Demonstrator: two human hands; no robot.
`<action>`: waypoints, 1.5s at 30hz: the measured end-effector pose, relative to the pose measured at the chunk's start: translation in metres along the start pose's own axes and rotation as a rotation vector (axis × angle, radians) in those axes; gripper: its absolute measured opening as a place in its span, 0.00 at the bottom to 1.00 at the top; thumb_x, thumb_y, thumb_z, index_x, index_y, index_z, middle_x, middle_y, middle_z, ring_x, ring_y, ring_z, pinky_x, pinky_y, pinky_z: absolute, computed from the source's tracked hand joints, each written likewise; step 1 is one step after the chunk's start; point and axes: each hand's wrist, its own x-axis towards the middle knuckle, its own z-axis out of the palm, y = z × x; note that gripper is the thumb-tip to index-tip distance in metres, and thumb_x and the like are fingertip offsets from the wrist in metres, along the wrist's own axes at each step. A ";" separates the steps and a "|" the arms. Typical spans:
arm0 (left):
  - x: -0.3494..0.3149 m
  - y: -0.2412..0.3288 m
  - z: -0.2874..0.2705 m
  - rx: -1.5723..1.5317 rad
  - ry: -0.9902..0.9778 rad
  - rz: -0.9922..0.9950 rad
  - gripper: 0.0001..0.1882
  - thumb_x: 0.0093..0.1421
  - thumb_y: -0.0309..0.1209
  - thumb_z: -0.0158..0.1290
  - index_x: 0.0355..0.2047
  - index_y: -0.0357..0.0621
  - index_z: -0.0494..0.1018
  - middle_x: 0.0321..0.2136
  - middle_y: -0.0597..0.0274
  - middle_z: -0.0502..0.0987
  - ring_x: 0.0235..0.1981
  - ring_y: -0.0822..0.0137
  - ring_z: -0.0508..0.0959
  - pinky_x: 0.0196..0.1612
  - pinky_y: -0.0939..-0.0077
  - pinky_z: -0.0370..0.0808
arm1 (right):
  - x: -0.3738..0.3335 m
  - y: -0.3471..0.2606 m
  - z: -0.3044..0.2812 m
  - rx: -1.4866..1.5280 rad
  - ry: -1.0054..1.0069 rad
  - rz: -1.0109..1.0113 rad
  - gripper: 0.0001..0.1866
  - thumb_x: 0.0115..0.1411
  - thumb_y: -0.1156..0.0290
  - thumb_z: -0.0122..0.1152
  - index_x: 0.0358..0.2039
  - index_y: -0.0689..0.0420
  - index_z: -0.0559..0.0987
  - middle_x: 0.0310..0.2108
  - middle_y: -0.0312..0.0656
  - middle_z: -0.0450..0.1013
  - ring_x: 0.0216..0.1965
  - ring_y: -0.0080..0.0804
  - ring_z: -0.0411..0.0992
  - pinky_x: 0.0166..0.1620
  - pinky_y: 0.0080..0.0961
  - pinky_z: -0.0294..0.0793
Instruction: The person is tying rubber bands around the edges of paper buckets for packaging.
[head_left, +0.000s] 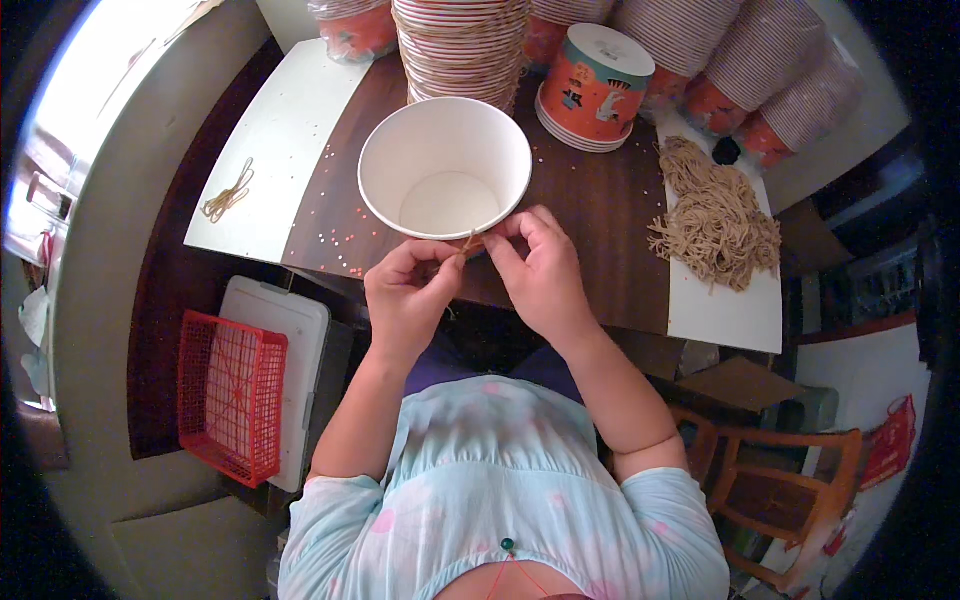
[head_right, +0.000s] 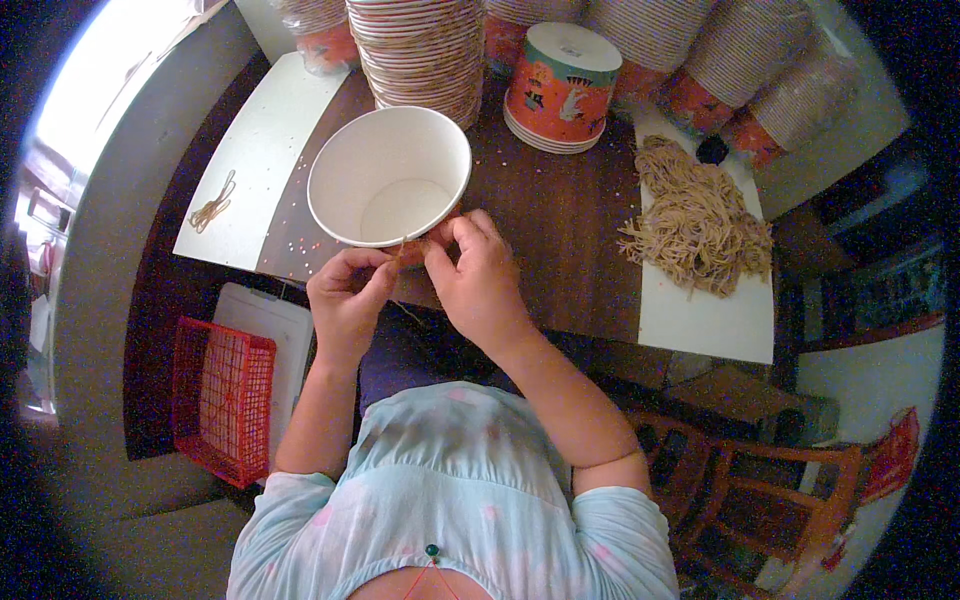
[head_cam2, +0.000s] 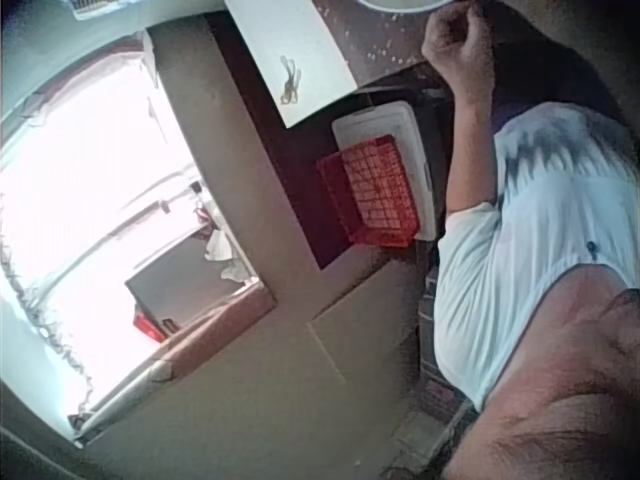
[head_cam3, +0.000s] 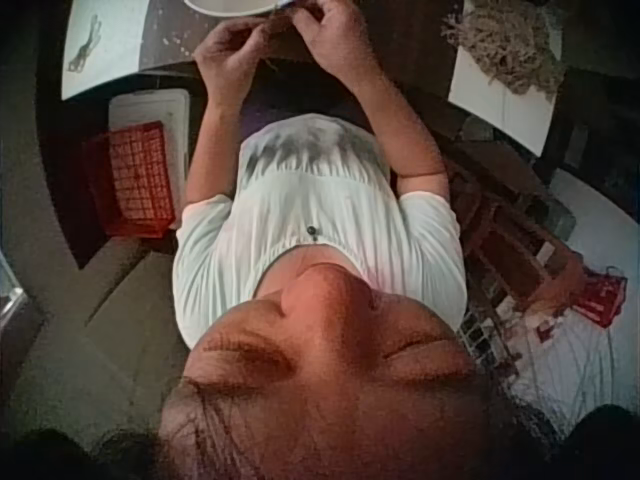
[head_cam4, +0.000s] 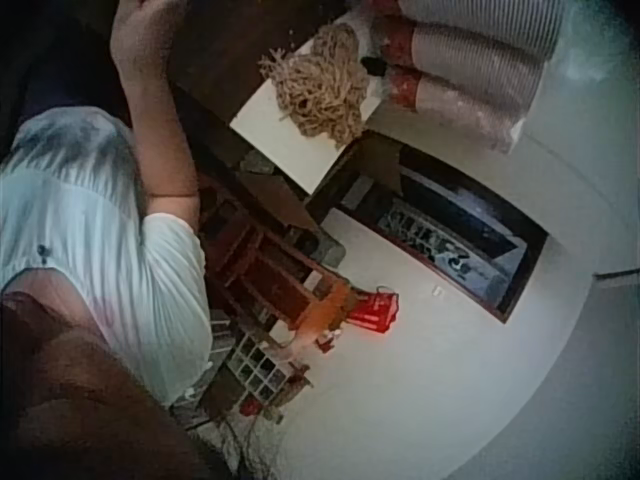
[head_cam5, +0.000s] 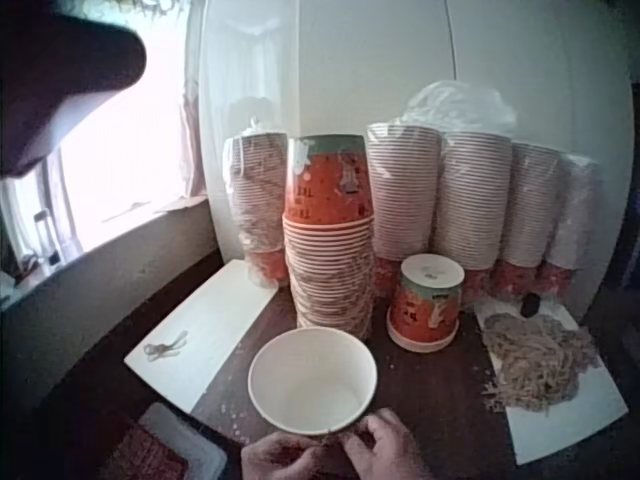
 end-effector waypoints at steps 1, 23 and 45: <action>0.000 0.000 0.000 0.017 -0.003 -0.012 0.02 0.57 0.19 0.57 0.31 0.34 0.77 0.28 0.66 0.79 0.28 0.80 0.75 0.31 0.87 0.72 | -0.001 -0.004 0.000 -0.142 0.038 -0.103 0.07 0.57 0.71 0.63 0.32 0.60 0.76 0.32 0.37 0.72 0.29 0.31 0.69 0.33 0.29 0.66; -0.035 0.020 -0.014 -0.002 -0.207 -0.213 0.09 0.64 0.28 0.54 0.39 0.35 0.78 0.28 0.63 0.81 0.23 0.79 0.74 0.26 0.86 0.71 | -0.002 -0.012 -0.005 -0.398 0.163 -0.825 0.19 0.43 0.77 0.71 0.38 0.51 0.79 0.43 0.37 0.72 0.28 0.29 0.67 0.38 0.28 0.67; -0.044 0.051 -0.029 -0.229 -0.608 -0.443 0.17 0.63 0.34 0.57 0.47 0.33 0.75 0.32 0.67 0.78 0.30 0.80 0.73 0.33 0.84 0.71 | 0.021 -0.002 -0.027 -0.297 0.022 -0.912 0.14 0.48 0.85 0.67 0.34 0.54 0.77 0.36 0.43 0.77 0.32 0.37 0.76 0.34 0.27 0.76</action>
